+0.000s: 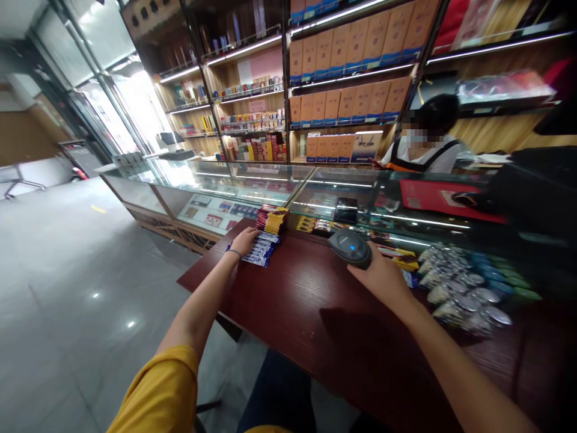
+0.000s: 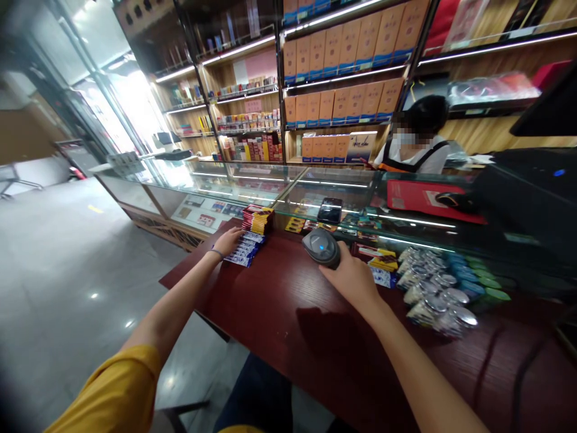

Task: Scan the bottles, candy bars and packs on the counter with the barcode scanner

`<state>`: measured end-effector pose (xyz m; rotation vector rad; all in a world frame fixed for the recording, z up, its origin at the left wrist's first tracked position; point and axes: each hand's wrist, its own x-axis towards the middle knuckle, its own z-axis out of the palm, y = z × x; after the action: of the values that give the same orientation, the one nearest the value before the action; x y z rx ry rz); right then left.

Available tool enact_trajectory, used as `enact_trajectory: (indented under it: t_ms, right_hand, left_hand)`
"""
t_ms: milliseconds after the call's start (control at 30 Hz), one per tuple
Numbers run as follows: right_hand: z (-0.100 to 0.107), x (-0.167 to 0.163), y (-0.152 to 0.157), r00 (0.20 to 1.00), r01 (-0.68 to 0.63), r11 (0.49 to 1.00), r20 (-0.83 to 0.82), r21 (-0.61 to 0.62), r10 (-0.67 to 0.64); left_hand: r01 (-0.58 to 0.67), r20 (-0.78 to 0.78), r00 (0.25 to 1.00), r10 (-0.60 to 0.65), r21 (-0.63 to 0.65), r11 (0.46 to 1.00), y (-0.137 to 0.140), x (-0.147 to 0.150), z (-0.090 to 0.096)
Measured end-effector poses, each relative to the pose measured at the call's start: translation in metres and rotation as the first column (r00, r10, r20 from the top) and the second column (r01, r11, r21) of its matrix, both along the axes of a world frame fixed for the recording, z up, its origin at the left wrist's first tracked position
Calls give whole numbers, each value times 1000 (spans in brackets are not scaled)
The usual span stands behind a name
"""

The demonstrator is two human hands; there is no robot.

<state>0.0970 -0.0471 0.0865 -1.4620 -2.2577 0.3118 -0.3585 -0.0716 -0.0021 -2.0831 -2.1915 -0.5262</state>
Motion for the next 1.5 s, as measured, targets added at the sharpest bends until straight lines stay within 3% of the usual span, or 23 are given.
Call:
enact_trajectory:
  t_ms: [233,500,767,967,1100,1267,1500]
  right_hand:
    - [6,5,1,998,31,999,-46,-25,-32]
    - [18,30,13,984,113,993,-143,36,-107]
    - [36,80,27,959,153,987,-247,39,-139]
    - [45,111,33,911,192,980,-380,47,-160]
    - [51,125,34,888,206,978,-428,45,-168]
    - [53,132,35,860,190,981,-487,25,-155]
    - [58,130,31,873,211,978,-451,5,-186]
  left_hand:
    - [-22,110,994,2,185,982,9,42,7]
    - [96,202,963,-179,365,926,38,140,16]
    - [303,266,871,-412,370,878,63,261,1]
    - [480,269,793,-546,274,833,77,327,-16]
    - [545,179,793,-582,216,810,81,352,-24]
    - [553,60,824,-563,122,824,80,363,-31]
    - [589,129,782,-610,169,791,75,362,-30]
